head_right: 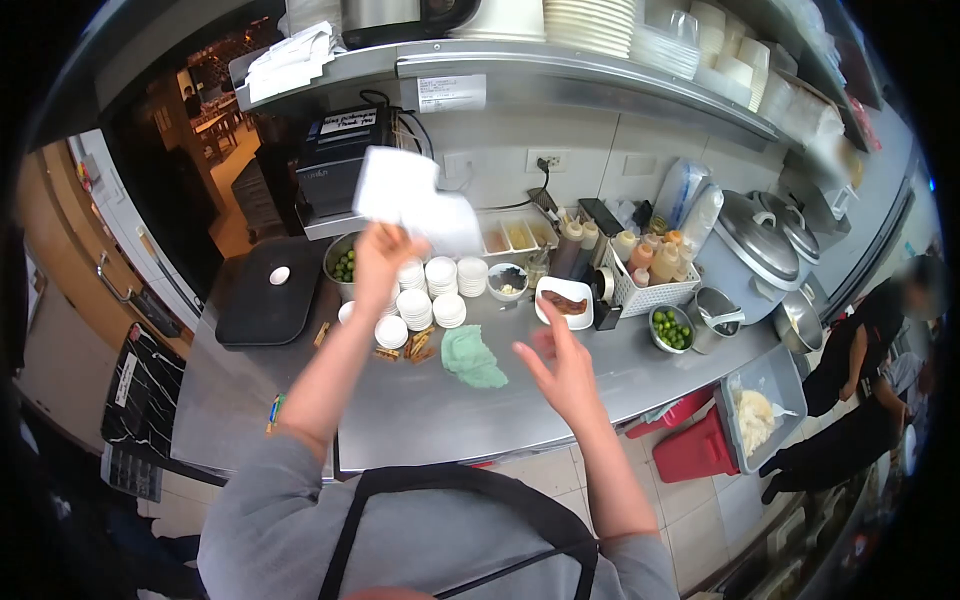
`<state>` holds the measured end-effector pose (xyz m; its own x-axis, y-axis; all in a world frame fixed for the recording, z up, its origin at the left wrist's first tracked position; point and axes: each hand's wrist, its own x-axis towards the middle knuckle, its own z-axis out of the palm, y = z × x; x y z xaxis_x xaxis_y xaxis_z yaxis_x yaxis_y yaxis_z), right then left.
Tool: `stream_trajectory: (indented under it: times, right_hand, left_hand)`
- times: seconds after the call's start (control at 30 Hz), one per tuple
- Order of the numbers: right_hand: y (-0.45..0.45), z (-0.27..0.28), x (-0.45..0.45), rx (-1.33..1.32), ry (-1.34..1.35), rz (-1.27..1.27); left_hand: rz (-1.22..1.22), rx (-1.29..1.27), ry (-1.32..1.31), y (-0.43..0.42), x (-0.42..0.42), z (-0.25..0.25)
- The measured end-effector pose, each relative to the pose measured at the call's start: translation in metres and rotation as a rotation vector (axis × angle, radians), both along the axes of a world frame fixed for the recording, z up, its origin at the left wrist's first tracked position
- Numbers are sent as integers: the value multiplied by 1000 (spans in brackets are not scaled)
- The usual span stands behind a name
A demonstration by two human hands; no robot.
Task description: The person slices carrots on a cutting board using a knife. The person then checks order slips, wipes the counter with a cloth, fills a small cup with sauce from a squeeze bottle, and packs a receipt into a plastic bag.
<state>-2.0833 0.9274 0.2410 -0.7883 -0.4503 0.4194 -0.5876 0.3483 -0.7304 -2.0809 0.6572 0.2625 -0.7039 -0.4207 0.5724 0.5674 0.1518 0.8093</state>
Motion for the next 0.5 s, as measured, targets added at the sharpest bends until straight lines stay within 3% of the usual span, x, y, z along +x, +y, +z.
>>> stream_trajectory:
  times: [0.03, 0.07, 0.13, 0.2, 0.27, 0.3, 0.33, 0.4, 0.47, 0.5]
  right_hand:
    - [-10, 4, -7, -3, 3, 2]
    - [-20, 7, -14, -186, -71, 115]
    - [-34, 5, -31, -448, -245, 299]
    - [-40, 4, -47, -473, -320, 376]
    - [-48, -1, -58, -486, -370, 386]
    - [-53, -3, -61, -499, -420, 397]
    - [-57, -6, -61, -502, -419, 393]
    - [-62, -17, -55, -415, -473, 519]
    - [-64, -28, -51, -257, -481, 595]
    - [-65, -26, -50, -82, -463, 504]
  left_hand:
    - [-106, 119, -85, 27, 8, -12]
    - [-214, 234, -122, 48, 12, -25]
    - [-269, 275, -214, 75, 21, -37]
    - [-367, 241, -166, 79, 20, -73]
    - [-592, 677, -321, 91, 28, -83]
    - [-893, 698, -373, 91, 29, -87]
    - [-896, 696, -376, 90, 27, -89]
    - [-986, 1117, -263, 89, 24, -85]
    - [-909, 1134, -218, 55, 1, -90]
    - [-755, 1069, -198, 35, -11, -90]
